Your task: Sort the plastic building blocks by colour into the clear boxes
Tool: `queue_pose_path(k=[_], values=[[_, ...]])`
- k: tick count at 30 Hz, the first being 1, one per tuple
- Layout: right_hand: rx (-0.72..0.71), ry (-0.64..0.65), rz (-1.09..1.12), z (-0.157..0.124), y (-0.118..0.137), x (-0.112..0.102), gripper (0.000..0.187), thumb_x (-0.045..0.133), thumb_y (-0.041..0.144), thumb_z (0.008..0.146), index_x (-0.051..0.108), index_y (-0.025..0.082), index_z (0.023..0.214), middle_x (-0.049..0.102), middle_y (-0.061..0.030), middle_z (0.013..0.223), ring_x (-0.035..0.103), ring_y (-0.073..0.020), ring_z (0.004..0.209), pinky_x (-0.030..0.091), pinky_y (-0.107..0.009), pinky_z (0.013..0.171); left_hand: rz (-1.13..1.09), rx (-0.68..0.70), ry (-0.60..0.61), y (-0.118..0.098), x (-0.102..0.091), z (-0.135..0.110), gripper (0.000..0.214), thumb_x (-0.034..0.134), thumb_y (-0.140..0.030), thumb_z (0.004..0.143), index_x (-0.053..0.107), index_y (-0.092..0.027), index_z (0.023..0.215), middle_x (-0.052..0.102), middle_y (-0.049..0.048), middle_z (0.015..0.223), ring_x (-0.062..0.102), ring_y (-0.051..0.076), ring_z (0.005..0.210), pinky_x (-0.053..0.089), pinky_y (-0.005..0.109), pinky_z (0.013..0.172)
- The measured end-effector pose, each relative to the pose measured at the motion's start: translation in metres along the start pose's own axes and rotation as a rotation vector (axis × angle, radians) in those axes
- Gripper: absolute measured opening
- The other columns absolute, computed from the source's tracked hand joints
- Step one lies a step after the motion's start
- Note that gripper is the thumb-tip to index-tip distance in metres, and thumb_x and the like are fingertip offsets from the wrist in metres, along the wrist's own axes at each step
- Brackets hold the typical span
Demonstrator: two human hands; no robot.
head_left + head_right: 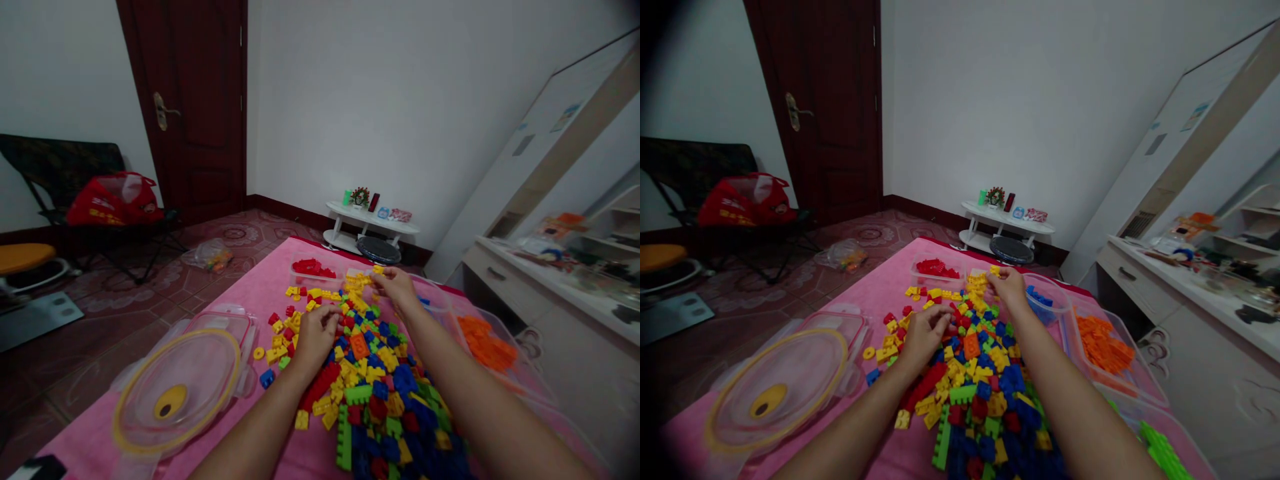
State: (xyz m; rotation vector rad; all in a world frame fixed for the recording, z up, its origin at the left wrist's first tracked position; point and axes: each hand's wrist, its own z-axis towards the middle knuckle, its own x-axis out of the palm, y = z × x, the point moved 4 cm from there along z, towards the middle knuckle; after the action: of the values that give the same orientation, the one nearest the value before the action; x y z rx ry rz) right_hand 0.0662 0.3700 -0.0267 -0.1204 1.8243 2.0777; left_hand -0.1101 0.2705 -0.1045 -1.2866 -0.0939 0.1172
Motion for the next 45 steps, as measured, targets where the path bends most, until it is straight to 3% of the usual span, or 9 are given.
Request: queue_pose_path(k=[5,12,18,20,23,28,34,41,45], values=[[-0.036,-0.053,-0.15,0.039,-0.012,0.0,0.025,0.062,0.029,0.07,0.057,0.014,0.089,0.065,-0.0055,0.07,0.063,-0.0152,0.057,0.05,-0.027,0.052,0.023,0.025,-0.003,-0.001,-0.001,0.0,0.02,0.048,-0.022,0.08,0.065,-0.015,0.088,0.069,0.004,0.076,0.068,0.015,0.064,0.054,0.024,0.058],[-0.168,0.143,-0.533,0.011,-0.041,0.002,0.011,0.06,0.025,0.066,0.067,0.016,0.064,0.067,-0.005,0.066,0.063,-0.02,0.069,0.047,-0.031,0.068,0.071,0.029,0.002,0.001,0.0,0.001,0.021,0.047,-0.021,0.08,0.066,-0.015,0.089,0.068,0.0035,0.074,0.067,0.015,0.062,0.052,0.023,0.056],[-0.223,0.299,-0.697,-0.005,-0.062,0.017,0.044,0.058,0.009,0.061,0.069,0.021,0.102,0.066,-0.0054,0.111,0.062,-0.0193,0.092,0.044,-0.029,0.083,0.051,0.017,0.005,-0.001,0.001,0.0,0.02,0.048,-0.02,0.079,0.066,-0.014,0.088,0.068,0.004,0.074,0.067,0.014,0.061,0.051,0.021,0.054],[-0.239,0.357,-0.714,-0.006,-0.065,0.021,0.049,0.057,0.008,0.063,0.067,0.024,0.108,0.065,-0.0032,0.114,0.061,-0.0181,0.095,0.043,-0.027,0.084,0.045,0.017,0.006,-0.002,0.0,0.0,0.02,0.049,-0.021,0.079,0.066,-0.014,0.088,0.068,0.0041,0.074,0.066,0.014,0.061,0.051,0.021,0.054],[-0.248,0.396,-0.729,-0.009,-0.066,0.024,0.045,0.057,0.012,0.067,0.065,0.024,0.109,0.068,-0.0018,0.104,0.062,-0.0166,0.089,0.044,-0.025,0.078,0.04,0.021,0.007,-0.002,0.001,0.001,0.02,0.049,-0.022,0.08,0.066,-0.014,0.087,0.067,0.0036,0.073,0.066,0.014,0.06,0.051,0.021,0.054],[-0.238,0.365,-0.756,-0.013,-0.062,0.022,0.023,0.061,0.021,0.067,0.067,0.019,0.089,0.069,-0.0016,0.081,0.06,-0.0153,0.073,0.042,-0.023,0.064,0.058,0.04,0.008,0.0,0.001,0.001,0.019,0.049,-0.02,0.079,0.066,-0.015,0.088,0.068,0.0033,0.074,0.066,0.013,0.061,0.051,0.022,0.057],[-0.212,0.362,-0.757,-0.014,-0.053,0.015,0.033,0.056,0.013,0.065,0.065,0.016,0.097,0.064,0.0,0.066,0.056,-0.0131,0.061,0.038,-0.021,0.057,0.09,0.046,-0.002,-0.003,0.0,0.001,0.02,0.049,-0.019,0.079,0.067,-0.014,0.088,0.067,0.0032,0.07,0.066,0.014,0.06,0.051,0.022,0.057],[-0.223,0.512,-0.716,-0.033,-0.046,0.02,0.016,0.057,0.011,0.06,0.068,0.02,0.067,0.063,0.0022,0.059,0.056,-0.0129,0.061,0.037,-0.02,0.055,0.094,0.049,-0.001,-0.001,0.0,0.0,0.021,0.049,-0.018,0.08,0.067,-0.015,0.089,0.068,0.0028,0.07,0.066,0.013,0.061,0.052,0.022,0.059],[-0.188,0.506,-0.699,-0.018,-0.037,0.015,0.018,0.057,0.008,0.053,0.068,0.017,0.064,0.062,0.0033,0.055,0.053,-0.0101,0.053,0.035,-0.019,0.05,0.097,0.049,-0.002,-0.002,0.0,0.0,0.02,0.049,-0.018,0.079,0.067,-0.015,0.087,0.068,0.0025,0.068,0.065,0.012,0.059,0.051,0.021,0.056]])
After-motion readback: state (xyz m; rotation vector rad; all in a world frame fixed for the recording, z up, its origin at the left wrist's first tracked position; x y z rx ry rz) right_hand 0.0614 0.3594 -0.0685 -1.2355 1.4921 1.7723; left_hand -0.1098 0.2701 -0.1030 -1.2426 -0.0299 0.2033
